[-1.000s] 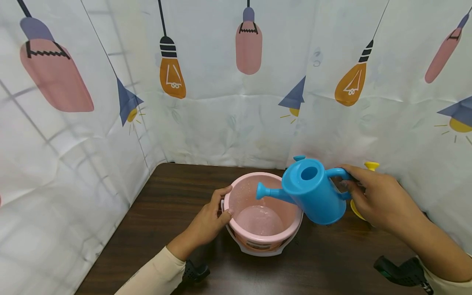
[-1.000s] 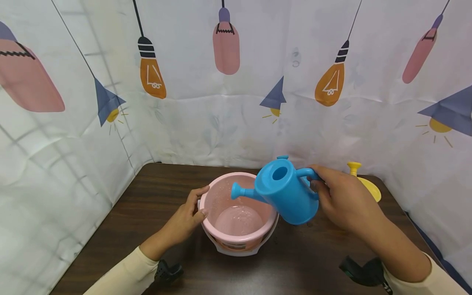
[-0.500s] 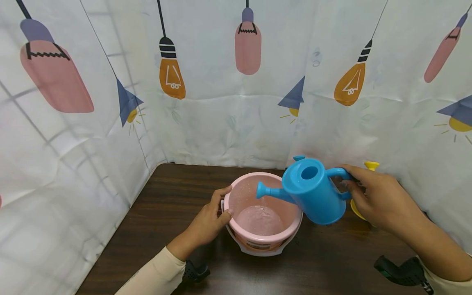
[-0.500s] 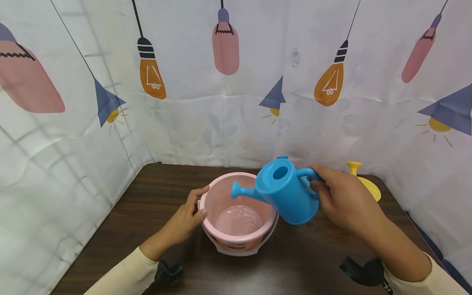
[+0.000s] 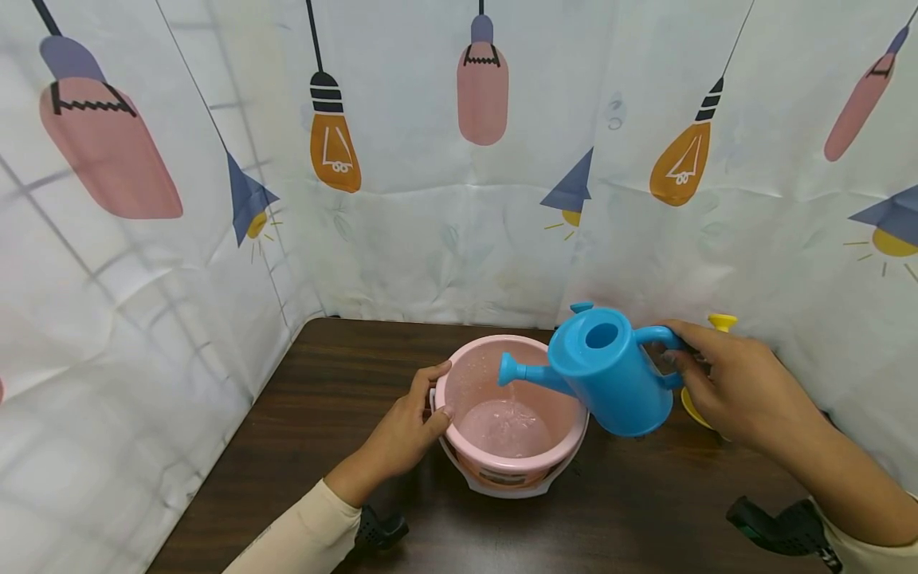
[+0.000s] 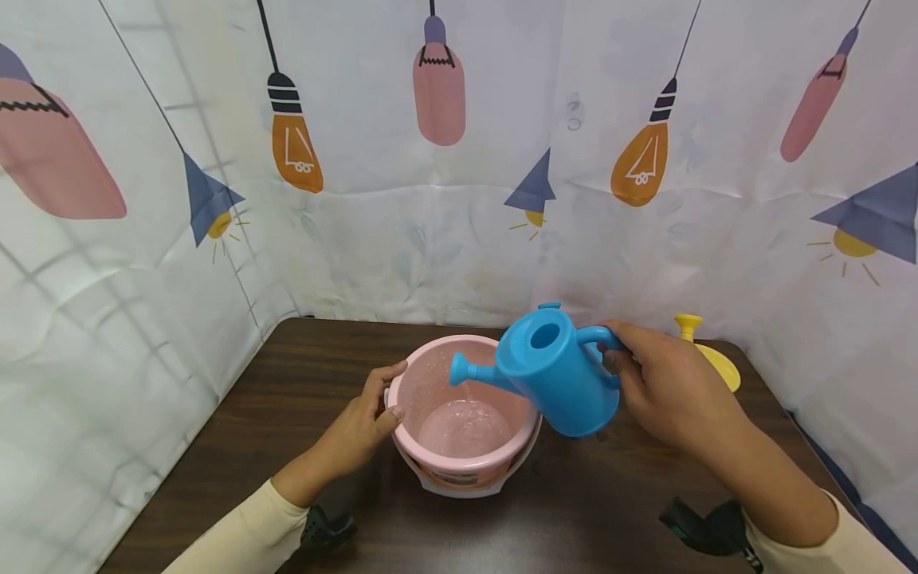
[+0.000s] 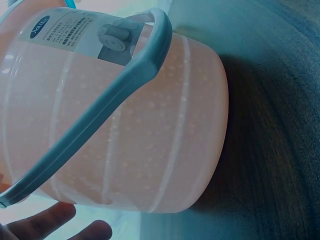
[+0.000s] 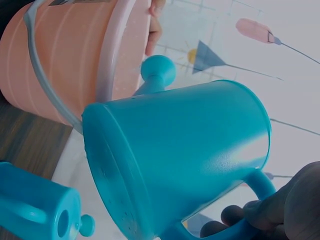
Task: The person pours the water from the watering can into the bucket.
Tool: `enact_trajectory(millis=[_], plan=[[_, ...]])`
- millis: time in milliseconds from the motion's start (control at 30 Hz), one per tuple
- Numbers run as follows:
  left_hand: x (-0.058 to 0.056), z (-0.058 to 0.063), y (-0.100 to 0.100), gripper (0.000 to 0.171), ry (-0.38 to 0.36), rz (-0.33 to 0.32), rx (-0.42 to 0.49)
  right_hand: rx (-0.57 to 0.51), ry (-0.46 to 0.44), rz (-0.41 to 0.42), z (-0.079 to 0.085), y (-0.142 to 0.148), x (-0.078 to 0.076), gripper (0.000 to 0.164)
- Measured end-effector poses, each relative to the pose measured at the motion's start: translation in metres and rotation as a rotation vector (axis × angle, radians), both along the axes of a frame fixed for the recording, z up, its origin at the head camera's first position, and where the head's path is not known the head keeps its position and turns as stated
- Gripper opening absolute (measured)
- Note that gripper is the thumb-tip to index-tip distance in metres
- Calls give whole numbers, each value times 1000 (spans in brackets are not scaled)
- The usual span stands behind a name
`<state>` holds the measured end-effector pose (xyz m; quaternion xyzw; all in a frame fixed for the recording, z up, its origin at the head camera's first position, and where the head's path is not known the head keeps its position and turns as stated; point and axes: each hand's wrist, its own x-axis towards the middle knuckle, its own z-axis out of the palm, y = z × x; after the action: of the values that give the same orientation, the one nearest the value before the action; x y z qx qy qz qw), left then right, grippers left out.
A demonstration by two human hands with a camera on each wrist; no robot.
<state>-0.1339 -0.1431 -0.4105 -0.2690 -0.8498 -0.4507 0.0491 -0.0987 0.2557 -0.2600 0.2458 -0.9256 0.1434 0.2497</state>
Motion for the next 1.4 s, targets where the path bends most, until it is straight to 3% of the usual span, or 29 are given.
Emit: enact_trajectory(millis=[1400], plan=[[0,0,1,61,19,2,5,-5,-32,-27,0,-1,-2,39]])
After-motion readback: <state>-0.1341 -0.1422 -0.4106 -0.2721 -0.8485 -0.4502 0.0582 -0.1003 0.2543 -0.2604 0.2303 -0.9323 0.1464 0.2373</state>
